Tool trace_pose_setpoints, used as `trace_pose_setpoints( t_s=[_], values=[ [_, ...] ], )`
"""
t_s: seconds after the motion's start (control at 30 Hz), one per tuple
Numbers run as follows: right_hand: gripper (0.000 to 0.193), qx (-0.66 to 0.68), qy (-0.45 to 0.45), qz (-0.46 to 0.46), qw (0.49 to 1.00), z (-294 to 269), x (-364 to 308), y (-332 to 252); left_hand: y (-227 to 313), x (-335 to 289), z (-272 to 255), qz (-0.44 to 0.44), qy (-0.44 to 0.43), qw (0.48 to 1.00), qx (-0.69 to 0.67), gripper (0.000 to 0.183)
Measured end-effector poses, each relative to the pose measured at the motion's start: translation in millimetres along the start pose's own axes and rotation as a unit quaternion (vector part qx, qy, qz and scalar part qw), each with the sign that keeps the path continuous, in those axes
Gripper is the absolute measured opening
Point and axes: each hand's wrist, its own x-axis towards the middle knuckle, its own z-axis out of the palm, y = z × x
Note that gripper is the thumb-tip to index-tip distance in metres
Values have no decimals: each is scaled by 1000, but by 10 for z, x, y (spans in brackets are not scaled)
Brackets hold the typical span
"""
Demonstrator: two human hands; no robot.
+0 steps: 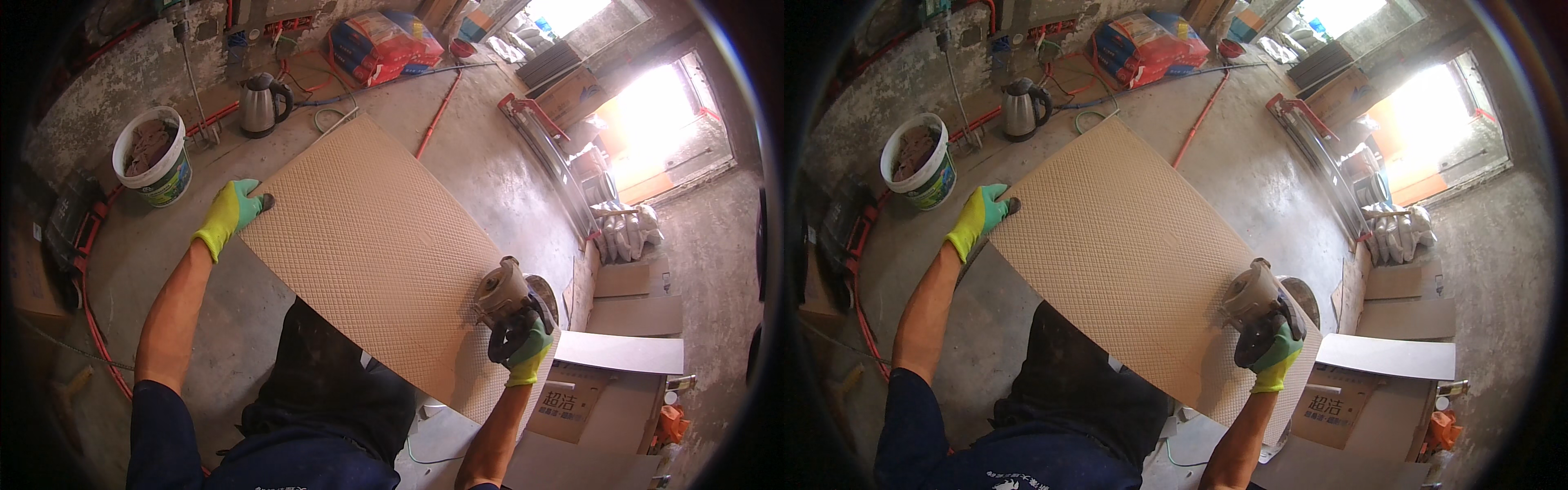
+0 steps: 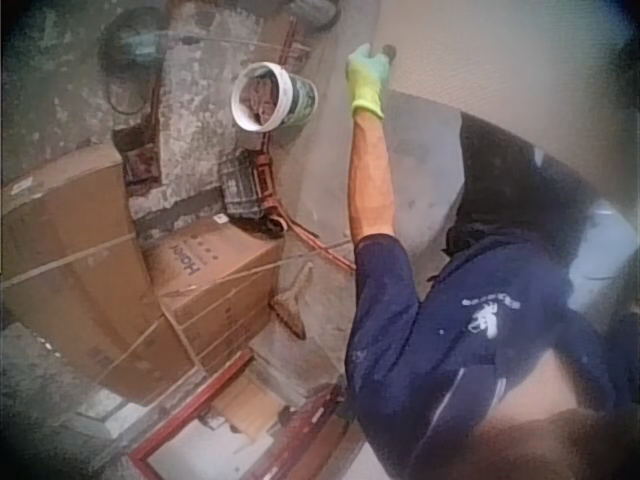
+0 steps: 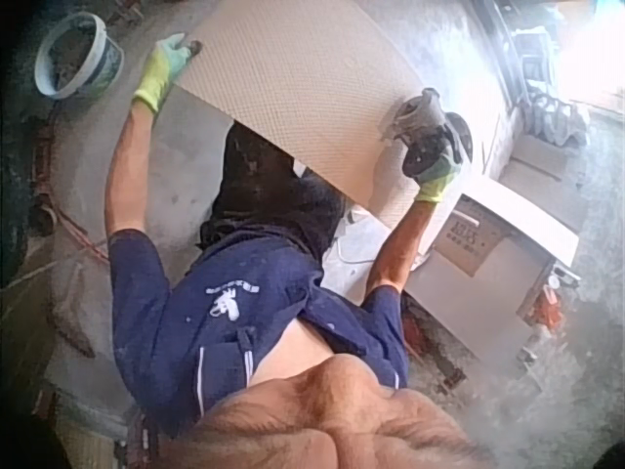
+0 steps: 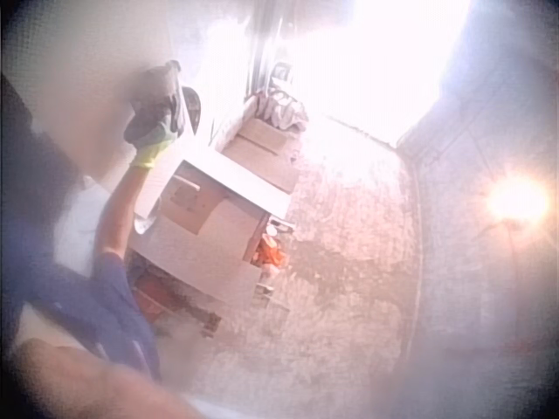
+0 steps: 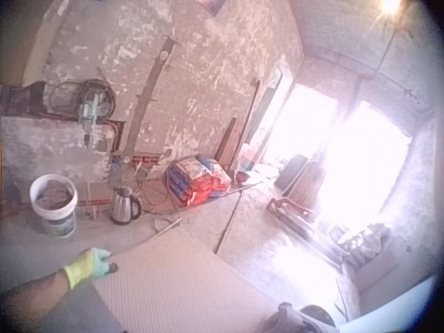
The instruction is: The person measures a wall section with a tape measure, then marks a large tile on the floor using a ruler and marker. They repeat measurements and markings on the tile, then use a handheld power tool to cut along the marked line.
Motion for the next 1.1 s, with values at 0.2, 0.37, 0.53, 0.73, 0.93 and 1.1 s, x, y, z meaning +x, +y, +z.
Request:
trace_pose_setpoints(
  t_s=[0.2, 0.37, 0.53, 0.73, 0.93, 1.1],
  values=[
    [22, 9, 2, 8, 1000, -16, 28, -42, 82, -39, -46, -28, -26, 999, -6, 48],
    [22, 22, -12, 20, 999, -53, 55, -110, 57, -31, -35, -16, -20, 1000, -15, 49],
    [23, 17, -45, 52, 997, -84, 52, -133, 28, -18, -20, -15, -10, 1000, -6, 48],
    [23, 123, -44, 144, 981, -92, 13, -70, 76, -54, -28, -13, -8, 1000, -10, 45],
    [27, 28, -48, 73, 996, -51, -49, 47, 91, -51, -34, -5, -9, 1000, -12, 39],
    [26, 163, -40, 141, 976, -28, -81, 34, 50, -40, -16, 8, -4, 1000, -24, 37]
  ],
)
